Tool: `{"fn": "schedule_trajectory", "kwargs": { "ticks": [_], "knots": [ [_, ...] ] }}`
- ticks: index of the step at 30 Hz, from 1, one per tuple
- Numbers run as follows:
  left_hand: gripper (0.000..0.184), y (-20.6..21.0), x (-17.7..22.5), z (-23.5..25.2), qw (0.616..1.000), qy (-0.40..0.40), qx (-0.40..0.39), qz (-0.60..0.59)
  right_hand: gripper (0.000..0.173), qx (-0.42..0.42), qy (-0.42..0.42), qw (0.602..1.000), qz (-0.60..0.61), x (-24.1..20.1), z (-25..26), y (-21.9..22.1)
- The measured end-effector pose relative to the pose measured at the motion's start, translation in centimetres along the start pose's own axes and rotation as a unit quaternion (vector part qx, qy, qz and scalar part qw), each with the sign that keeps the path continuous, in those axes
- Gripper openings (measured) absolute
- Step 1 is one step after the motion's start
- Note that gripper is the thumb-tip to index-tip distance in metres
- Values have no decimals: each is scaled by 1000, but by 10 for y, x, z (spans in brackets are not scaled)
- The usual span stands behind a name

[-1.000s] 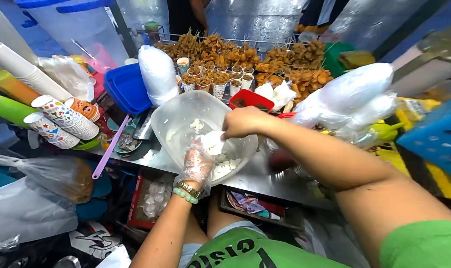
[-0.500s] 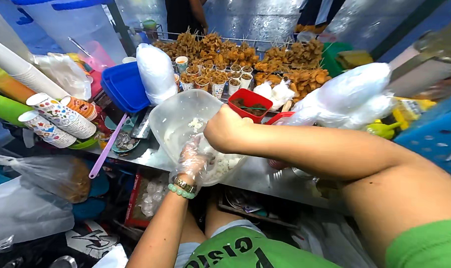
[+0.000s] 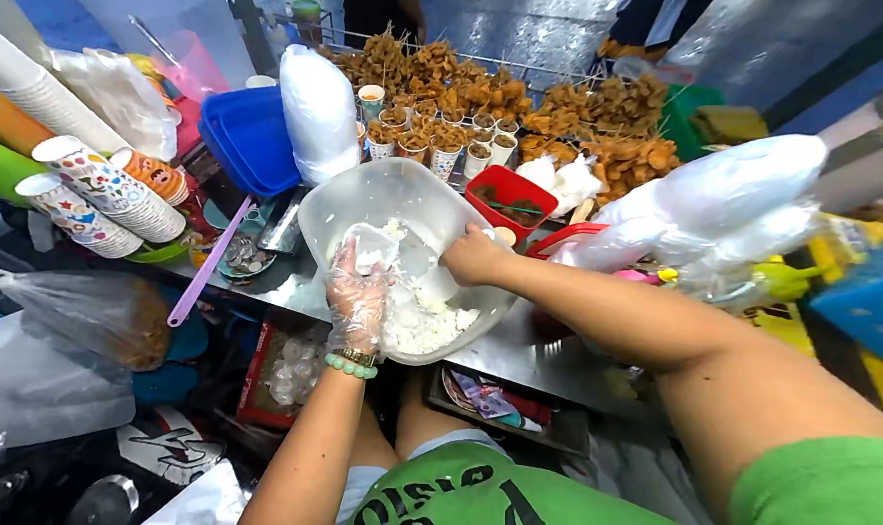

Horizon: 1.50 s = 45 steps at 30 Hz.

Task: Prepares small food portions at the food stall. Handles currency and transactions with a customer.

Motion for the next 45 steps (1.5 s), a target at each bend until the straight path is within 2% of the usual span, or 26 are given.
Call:
{"fn": "schedule_trajectory", "kwargs": {
  "ticks": [5, 8, 12, 16, 21, 27, 31, 34, 37, 40, 45],
  "knots": [
    [71, -1, 1, -2, 1000, -16, 5, -26, 27, -26, -93, 993, 69, -35, 4, 4],
    [71, -1, 0, -4, 999, -21, 7, -34, 27, -7, -104, 992, 78, -43, 9, 8],
    [72, 0, -3, -3, 999, -19, 11, -40, 33, -44, -137, 982, 125, -51, 4, 15],
    [72, 0, -2, -3, 999, -8, 9, -43, 32, -42, -142, 969, 198, -40, -7, 8],
    [71, 0, -3, 2, 1000, -10, -4, -14, 30, -22, -61, 942, 328, -4, -31, -10],
    [66, 1, 7, 4, 997, -72, -31, 17, 29, 115, 35, 920, 372, 53, -68, -41],
    [69, 11, 16, -4, 989, -101, -102, 43, 32, 190, 92, 884, 418, 66, -88, -65],
    [77, 18, 23, -14, 980, -106, -161, 45, 31, 264, 96, 888, 365, 46, -94, -75],
    [81, 20, 27, -22, 977, -111, -179, 33, 34, 357, 35, 917, 175, 9, -99, -78],
    [83, 17, 26, -25, 976, -102, -193, 25, 37, 468, -2, 883, 30, -11, -107, -83],
    [87, 14, 29, -29, 975, -95, -195, 46, 38, 493, 14, 870, -10, -11, -118, -91]
  ]
}}
Point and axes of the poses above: each hand's wrist, its own z-axis towards the middle knuckle, its own y-axis out of the palm, x = y × z, the point moved 6 cm from there along z, towards the middle knuckle, and after that the axes turned 6 degrees about x, right-handed, at the moved point
